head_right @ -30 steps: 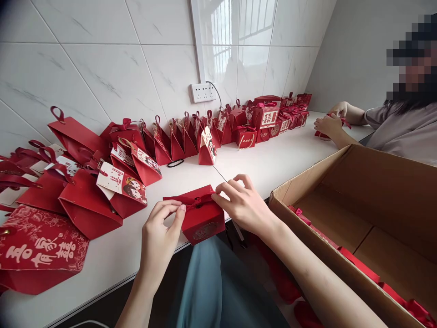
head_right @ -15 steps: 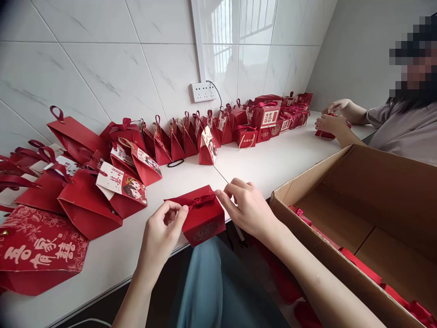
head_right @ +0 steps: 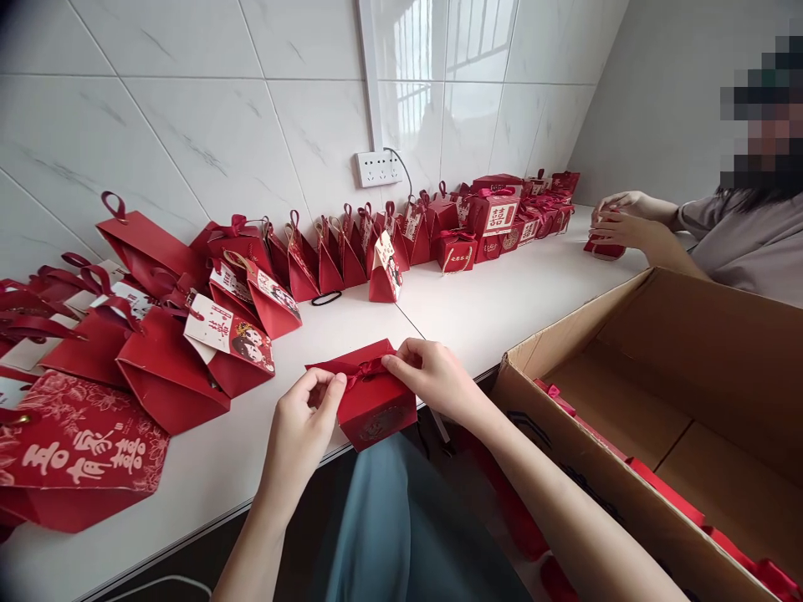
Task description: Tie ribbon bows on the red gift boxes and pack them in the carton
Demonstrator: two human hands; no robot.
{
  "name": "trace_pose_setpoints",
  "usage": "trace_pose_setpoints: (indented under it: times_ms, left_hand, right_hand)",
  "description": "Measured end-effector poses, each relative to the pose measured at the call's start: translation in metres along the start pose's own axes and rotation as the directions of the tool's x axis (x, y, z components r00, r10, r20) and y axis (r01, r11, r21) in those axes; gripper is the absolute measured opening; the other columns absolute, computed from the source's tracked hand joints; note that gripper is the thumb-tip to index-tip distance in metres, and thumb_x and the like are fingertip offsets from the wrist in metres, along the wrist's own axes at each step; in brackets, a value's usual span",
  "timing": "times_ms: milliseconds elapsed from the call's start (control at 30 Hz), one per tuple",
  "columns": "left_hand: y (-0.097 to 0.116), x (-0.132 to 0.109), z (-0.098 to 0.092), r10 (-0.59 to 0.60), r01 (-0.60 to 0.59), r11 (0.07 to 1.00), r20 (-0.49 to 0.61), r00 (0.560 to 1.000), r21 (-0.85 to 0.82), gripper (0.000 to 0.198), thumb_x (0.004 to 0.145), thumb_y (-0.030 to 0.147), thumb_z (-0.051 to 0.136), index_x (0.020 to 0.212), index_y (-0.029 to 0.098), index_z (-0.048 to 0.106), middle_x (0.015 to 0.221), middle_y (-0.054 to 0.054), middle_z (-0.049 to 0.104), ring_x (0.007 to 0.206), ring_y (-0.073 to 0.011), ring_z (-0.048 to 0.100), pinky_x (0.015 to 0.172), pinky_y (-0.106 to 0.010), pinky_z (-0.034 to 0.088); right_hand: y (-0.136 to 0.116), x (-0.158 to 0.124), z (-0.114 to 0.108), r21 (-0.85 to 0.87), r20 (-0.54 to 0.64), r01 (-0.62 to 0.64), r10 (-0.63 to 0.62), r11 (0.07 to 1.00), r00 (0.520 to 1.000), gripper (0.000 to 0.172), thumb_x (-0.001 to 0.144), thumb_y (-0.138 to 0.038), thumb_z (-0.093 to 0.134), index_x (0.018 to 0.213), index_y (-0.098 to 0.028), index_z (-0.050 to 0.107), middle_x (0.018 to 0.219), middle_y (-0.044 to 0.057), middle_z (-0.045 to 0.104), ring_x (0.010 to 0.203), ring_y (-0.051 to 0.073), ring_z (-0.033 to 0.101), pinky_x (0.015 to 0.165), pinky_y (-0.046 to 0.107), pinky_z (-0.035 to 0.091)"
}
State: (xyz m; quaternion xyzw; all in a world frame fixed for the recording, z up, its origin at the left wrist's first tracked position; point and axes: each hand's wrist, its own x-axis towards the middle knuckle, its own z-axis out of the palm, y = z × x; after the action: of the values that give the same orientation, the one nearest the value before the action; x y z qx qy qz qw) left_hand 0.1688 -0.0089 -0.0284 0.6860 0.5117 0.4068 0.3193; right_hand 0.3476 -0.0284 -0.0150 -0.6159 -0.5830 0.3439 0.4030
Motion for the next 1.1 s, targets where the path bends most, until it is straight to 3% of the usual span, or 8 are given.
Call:
trace_pose_setpoints:
  times_ms: [167,367,667,833,1100]
  left_hand:
    - [-0.001,0.0,-0.005,-0.033,0.035,0.999,0.059,0.998,-0.035,0.029,0.085,0.044,0.046,0.069,0.021,0.052,0.06,0.002,0.054,0.055,-0.0126,0.051,0.051,-0.021,0.041]
    - [-0.003,-0.002,-0.01,-0.108,0.117,0.986,0.077,0.991,-0.121,0.027,0.085,0.041,0.043,0.068,0.021,0.048,0.057,0.004,0.051,0.05,-0.0113,0.048,0.046,-0.02,0.038]
    - [-0.003,-0.011,-0.008,-0.103,0.098,0.986,-0.034,0.994,-0.138,0.026,0.083,0.041,0.044,0.066,0.021,0.047,0.062,0.002,0.047,0.057,-0.0126,0.046,0.05,-0.021,0.038]
    - [-0.005,-0.011,-0.006,-0.105,0.099,0.976,-0.02,0.994,-0.195,0.037,0.084,0.05,0.045,0.062,0.021,0.041,0.06,0.003,0.041,0.057,-0.0115,0.043,0.052,-0.021,0.038]
    - [-0.01,-0.01,-0.003,-0.134,0.132,0.966,0.004,0.991,-0.222,0.034,0.08,0.046,0.053,0.063,0.02,0.041,0.063,0.003,0.043,0.061,-0.0121,0.048,0.054,-0.021,0.038]
  right_hand:
    - [0.01,0.006,0.0,0.304,0.113,-0.069,0.035,0.95,0.993,0.042,0.076,-0.056,0.06,0.063,-0.017,0.049,0.058,-0.005,0.043,0.054,0.009,0.036,0.053,0.023,0.028]
    - [0.02,0.003,0.006,0.515,0.184,-0.122,0.03,0.848,0.982,0.041,0.078,-0.056,0.06,0.067,-0.017,0.05,0.063,-0.003,0.046,0.058,0.01,0.04,0.059,0.025,0.033]
    - [0.018,-0.016,0.026,0.569,0.086,-0.072,0.028,0.819,0.996,0.046,0.078,-0.058,0.059,0.062,-0.019,0.043,0.056,-0.006,0.037,0.049,0.007,0.027,0.047,0.022,0.023]
    - [0.02,-0.02,0.029,0.596,0.081,-0.074,0.032,0.8,0.996,0.046,0.078,-0.058,0.06,0.061,-0.019,0.043,0.054,-0.006,0.038,0.049,0.007,0.027,0.046,0.022,0.023]
    - [0.022,-0.019,0.029,0.614,0.074,-0.083,0.047,0.785,0.996,0.046,0.076,-0.058,0.062,0.06,-0.019,0.044,0.053,-0.006,0.038,0.048,0.007,0.028,0.046,0.022,0.024]
